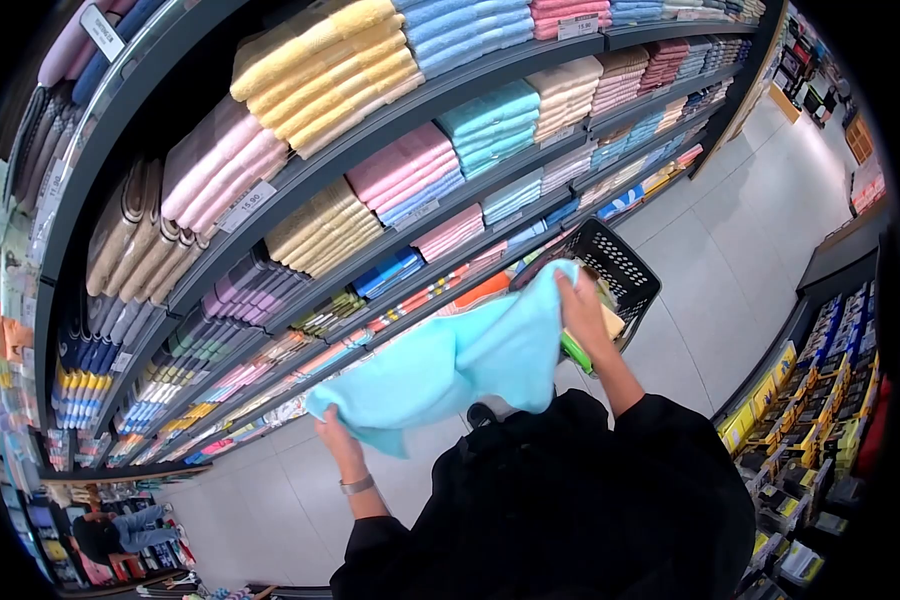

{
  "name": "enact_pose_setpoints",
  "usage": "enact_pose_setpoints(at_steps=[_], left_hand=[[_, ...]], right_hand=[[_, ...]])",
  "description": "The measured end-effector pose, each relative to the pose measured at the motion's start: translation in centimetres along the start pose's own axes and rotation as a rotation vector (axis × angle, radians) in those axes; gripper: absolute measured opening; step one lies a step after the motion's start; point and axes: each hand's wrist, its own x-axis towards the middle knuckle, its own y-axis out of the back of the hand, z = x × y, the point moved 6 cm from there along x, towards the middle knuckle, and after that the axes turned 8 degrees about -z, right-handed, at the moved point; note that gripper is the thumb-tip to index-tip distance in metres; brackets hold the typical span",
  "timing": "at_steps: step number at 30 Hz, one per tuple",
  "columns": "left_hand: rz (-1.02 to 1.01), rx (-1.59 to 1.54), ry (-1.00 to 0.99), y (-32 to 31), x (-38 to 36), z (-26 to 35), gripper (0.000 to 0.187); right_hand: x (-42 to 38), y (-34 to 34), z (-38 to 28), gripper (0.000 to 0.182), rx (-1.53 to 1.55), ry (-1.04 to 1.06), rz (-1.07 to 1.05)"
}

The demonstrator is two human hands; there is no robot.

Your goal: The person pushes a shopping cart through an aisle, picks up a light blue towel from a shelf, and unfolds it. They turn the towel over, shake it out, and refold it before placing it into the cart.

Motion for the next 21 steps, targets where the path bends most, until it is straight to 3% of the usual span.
enact_pose_setpoints(at_steps=[5, 6, 9, 12, 18, 21], left_hand=[[0.061, 0.301, -0.198, 4.8, 1.5, 2.9, 0.029], [0.08, 0.328, -0.22, 5.2, 1.6, 3.3, 0.029], [0.11, 0.455, -0.253, 6.7, 2.1, 4.0, 0.03], [0.102, 0.592, -0.28, 8.7, 3.1, 4.4, 0.031], [0.195, 0.715, -0.439, 9.0, 2.7, 7.2, 0.033], [0.231, 0.617, -0.435, 11.0, 3.4, 7.2, 0.035]], right_hand=[[1.3, 4.6, -0.8, 0.022, 0.01, -0.009, 0.161], [1.3, 5.1, -1.7, 0.022, -0.06, 0.09, 0.215], [1.2, 5.9, -2.5, 0.022, -0.102, 0.038, 0.181], [1.5, 7.0, -3.4, 0.02, -0.265, 0.164, 0.234], [1.7, 6.7, -5.1, 0.018, -0.333, 0.26, 0.255], [1.7, 6.0, -5.5, 0.018, -0.34, 0.297, 0.216]])
